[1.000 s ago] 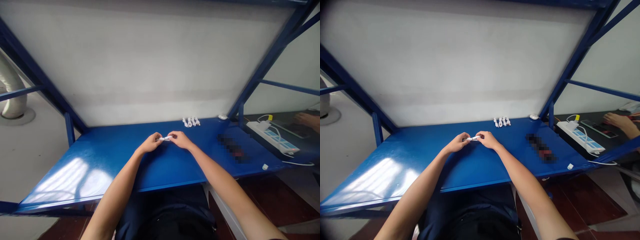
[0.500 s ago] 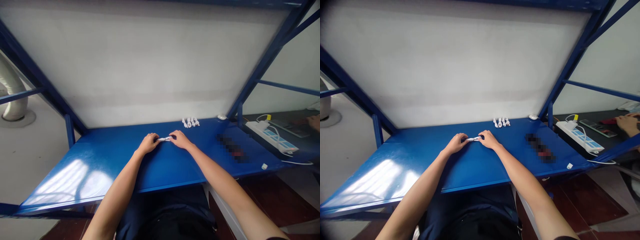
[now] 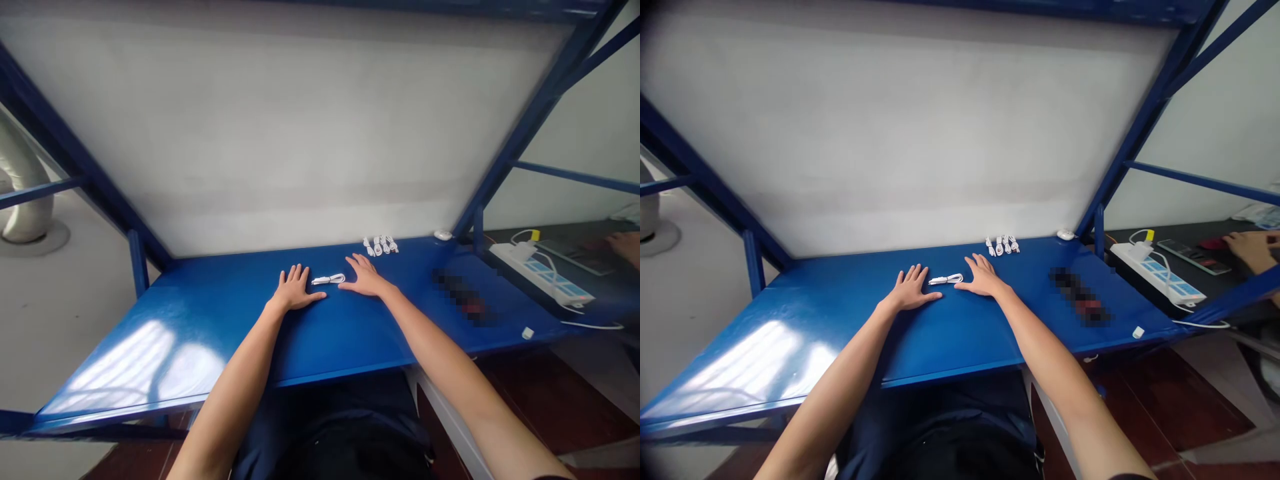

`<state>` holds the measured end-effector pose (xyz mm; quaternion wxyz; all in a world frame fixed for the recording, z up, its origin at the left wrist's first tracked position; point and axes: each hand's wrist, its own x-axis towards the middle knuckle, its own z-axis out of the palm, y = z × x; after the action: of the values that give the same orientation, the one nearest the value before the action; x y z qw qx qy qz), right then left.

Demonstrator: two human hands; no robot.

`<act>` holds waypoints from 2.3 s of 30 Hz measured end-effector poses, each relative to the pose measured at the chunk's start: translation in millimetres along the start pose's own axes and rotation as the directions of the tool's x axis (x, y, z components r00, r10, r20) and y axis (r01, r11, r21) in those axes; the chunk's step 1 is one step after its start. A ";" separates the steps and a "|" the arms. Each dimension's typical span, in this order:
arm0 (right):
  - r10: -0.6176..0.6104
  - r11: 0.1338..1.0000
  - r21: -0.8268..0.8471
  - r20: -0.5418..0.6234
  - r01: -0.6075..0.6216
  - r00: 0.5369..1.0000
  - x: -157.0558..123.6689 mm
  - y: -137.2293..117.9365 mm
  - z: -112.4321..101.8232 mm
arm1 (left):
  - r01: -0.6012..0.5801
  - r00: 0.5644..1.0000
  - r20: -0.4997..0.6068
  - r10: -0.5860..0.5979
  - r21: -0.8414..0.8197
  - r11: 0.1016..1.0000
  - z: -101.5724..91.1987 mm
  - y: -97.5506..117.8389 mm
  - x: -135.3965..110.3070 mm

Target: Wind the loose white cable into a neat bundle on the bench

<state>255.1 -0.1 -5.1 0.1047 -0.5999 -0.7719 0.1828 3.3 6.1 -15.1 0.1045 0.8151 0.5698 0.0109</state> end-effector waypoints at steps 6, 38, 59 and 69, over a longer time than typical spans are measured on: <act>-0.001 0.997 -0.075 0.153 0.013 0.988 -0.3 -1.6 4.2 | 0.005 1.000 0.016 -0.005 0.023 1.000 -1.9 2.2 -1.0; -0.012 0.998 -0.051 0.170 0.021 0.985 -6.8 -11.6 0.3 | -0.026 1.000 0.003 0.026 0.002 1.000 -0.5 1.2 -1.0; -0.007 0.999 -0.039 0.176 0.014 0.984 -8.3 -13.3 -1.6 | -0.029 1.000 -0.007 0.029 -0.017 0.999 0.0 1.6 -0.6; -0.021 0.999 -0.041 0.168 0.028 0.985 -7.1 -10.5 0.5 | -0.026 1.000 -0.008 0.025 -0.020 0.999 -0.6 3.7 -1.6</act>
<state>247.5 -9.3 -0.8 0.0285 -0.5750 -0.7890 0.2147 6.0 3.5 -13.6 0.1105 0.8211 0.5596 0.0213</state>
